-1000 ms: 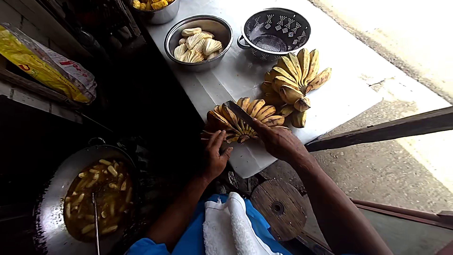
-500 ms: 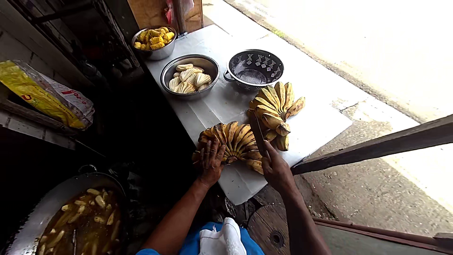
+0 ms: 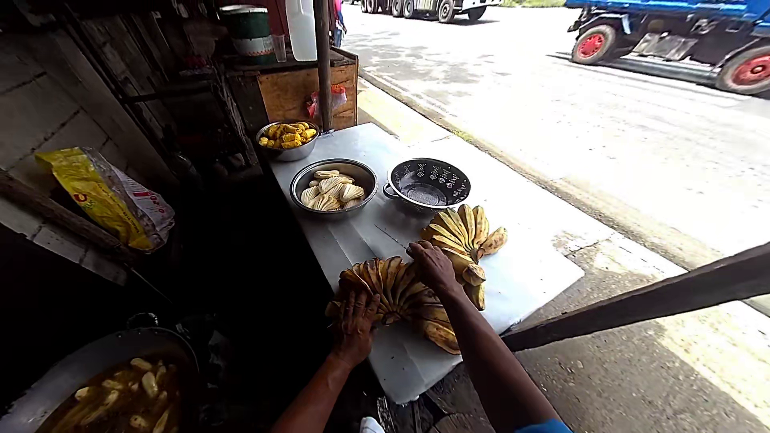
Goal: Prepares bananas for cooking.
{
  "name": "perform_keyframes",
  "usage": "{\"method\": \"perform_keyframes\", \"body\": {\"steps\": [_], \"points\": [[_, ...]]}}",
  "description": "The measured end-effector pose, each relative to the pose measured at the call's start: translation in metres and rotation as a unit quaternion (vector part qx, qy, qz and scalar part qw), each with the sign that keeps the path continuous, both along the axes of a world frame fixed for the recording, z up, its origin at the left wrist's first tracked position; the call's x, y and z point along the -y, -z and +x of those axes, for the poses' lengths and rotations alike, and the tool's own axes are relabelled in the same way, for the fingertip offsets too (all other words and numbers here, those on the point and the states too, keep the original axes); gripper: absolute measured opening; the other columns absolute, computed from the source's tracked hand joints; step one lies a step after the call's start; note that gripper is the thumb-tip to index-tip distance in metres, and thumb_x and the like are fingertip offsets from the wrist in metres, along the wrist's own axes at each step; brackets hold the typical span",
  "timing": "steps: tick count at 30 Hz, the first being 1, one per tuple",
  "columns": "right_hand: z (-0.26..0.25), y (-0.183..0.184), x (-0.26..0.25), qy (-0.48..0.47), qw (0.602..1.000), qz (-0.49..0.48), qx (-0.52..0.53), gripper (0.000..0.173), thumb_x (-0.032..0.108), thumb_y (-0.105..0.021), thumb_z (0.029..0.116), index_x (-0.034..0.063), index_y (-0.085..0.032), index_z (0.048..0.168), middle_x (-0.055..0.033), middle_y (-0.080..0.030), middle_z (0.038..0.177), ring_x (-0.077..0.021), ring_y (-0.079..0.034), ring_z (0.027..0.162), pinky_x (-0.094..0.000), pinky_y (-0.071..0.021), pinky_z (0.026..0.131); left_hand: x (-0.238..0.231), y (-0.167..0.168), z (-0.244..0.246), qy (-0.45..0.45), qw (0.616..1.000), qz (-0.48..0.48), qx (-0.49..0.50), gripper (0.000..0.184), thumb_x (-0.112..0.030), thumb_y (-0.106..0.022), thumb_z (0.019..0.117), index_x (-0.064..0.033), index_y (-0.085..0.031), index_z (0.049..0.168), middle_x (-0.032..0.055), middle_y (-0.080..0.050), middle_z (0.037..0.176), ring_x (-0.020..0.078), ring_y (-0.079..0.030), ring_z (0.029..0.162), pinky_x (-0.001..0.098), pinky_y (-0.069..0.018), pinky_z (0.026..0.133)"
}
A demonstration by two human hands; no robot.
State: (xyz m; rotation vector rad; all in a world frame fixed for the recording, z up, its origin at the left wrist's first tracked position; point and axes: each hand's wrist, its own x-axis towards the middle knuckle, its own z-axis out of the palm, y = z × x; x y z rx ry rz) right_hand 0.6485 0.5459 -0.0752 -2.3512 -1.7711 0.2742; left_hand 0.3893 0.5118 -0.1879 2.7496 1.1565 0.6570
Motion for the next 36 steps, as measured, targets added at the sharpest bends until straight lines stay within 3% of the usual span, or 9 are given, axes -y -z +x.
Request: {"method": "perform_keyframes", "body": {"steps": [5,12,15,19,23,27,31,34,36], "points": [[0.005,0.012,0.012,-0.009,1.000,0.023,-0.004,0.035,0.016,-0.054,0.0996,0.0160,-0.066,0.133,-0.0171,-0.064,0.132,-0.0387,-0.059,0.124,-0.0543,-0.0508,0.099,0.001,0.000,-0.001,-0.004,1.000,-0.005,-0.020,0.074,-0.030,-0.073,0.0873,-0.0218,-0.047,0.156,0.0172,-0.038,0.162,0.0382,-0.031,0.152,0.0539,-0.0299,0.122],[-0.031,0.034,0.055,-0.017,0.973,0.228,0.027,0.039,0.023,-0.051,0.1030,0.0135,-0.064,0.138,-0.0169,-0.061,0.141,-0.0393,-0.055,0.133,-0.0584,-0.0413,0.111,0.001,-0.013,0.000,0.013,0.997,-0.072,-0.007,0.071,-0.026,-0.070,0.0924,-0.0229,-0.043,0.158,0.0158,-0.036,0.164,0.0361,-0.027,0.154,0.0525,-0.0245,0.125],[-0.070,0.045,0.074,-0.049,0.974,0.218,0.020,0.046,0.035,-0.050,0.1040,0.0140,-0.060,0.144,-0.0202,-0.053,0.150,-0.0438,-0.046,0.141,-0.0629,-0.0357,0.114,0.003,-0.017,-0.002,0.011,0.995,-0.098,0.018,0.065,-0.017,-0.065,0.0966,-0.0229,-0.043,0.158,0.0155,-0.040,0.162,0.0348,-0.031,0.153,0.0500,-0.0256,0.125],[-0.086,0.072,0.086,-0.066,0.973,0.215,0.059,0.051,0.043,-0.046,0.1048,0.0165,-0.057,0.147,-0.0194,-0.048,0.155,-0.0452,-0.036,0.148,-0.0669,-0.0271,0.118,0.005,-0.007,-0.008,0.000,0.994,-0.064,0.088,0.057,0.000,-0.053,0.0988,-0.0136,-0.047,0.154,0.0130,-0.046,0.158,0.0293,-0.038,0.150,0.0461,-0.0311,0.124],[-0.087,0.070,0.087,-0.061,0.975,0.211,0.037,0.053,0.045,-0.046,0.1049,0.0141,-0.057,0.146,-0.0203,-0.046,0.156,-0.0447,-0.035,0.149,-0.0651,-0.0254,0.119,0.013,-0.004,-0.024,-0.015,0.989,-0.092,0.111,0.055,0.000,-0.053,0.0980,-0.0146,-0.053,0.150,0.0095,-0.043,0.161,0.0291,-0.037,0.150,0.0470,-0.0292,0.124],[-0.085,0.073,0.084,-0.067,0.971,0.229,0.030,0.050,0.042,-0.051,0.1040,0.0128,-0.059,0.144,-0.0199,-0.048,0.155,-0.0458,-0.034,0.149,-0.0655,-0.0252,0.119,0.031,-0.011,-0.059,-0.081,0.977,-0.149,0.132,0.055,0.000,-0.057,0.0946,-0.0129,-0.056,0.147,0.0173,-0.041,0.161,0.0350,-0.034,0.151,0.0492,-0.0251,0.125],[-0.072,0.079,0.081,-0.095,0.967,0.232,0.041,0.050,0.042,-0.049,0.1055,0.0105,-0.060,0.143,-0.0221,-0.046,0.155,-0.0456,-0.035,0.148,-0.0616,-0.0264,0.121,0.062,0.002,-0.129,-0.211,0.942,-0.231,0.120,0.052,-0.010,-0.053,0.1016,-0.0163,-0.049,0.153,0.0136,-0.038,0.163,0.0281,-0.039,0.149,0.0463,-0.0324,0.122],[-0.067,0.080,0.076,-0.125,0.959,0.252,0.027,0.046,0.036,-0.050,0.1055,0.0069,-0.063,0.138,-0.0250,-0.049,0.151,-0.0464,-0.039,0.146,-0.0600,-0.0278,0.121,0.095,0.021,-0.196,-0.309,0.877,-0.331,0.158,0.053,-0.012,-0.060,0.1014,-0.0115,-0.048,0.153,0.0142,-0.047,0.156,0.0284,-0.051,0.139,0.0477,-0.0442,0.114],[-0.072,0.075,0.074,-0.129,0.955,0.269,-0.002,0.040,0.030,-0.053,0.1047,0.0044,-0.067,0.132,-0.0264,-0.054,0.146,-0.0452,-0.044,0.142,-0.0555,-0.0309,0.120,0.128,0.032,-0.239,-0.373,0.823,-0.392,0.173,0.052,-0.012,-0.062,0.1013,-0.0058,-0.048,0.151,0.0188,-0.053,0.149,0.0336,-0.054,0.136,0.0527,-0.0437,0.113]]}}
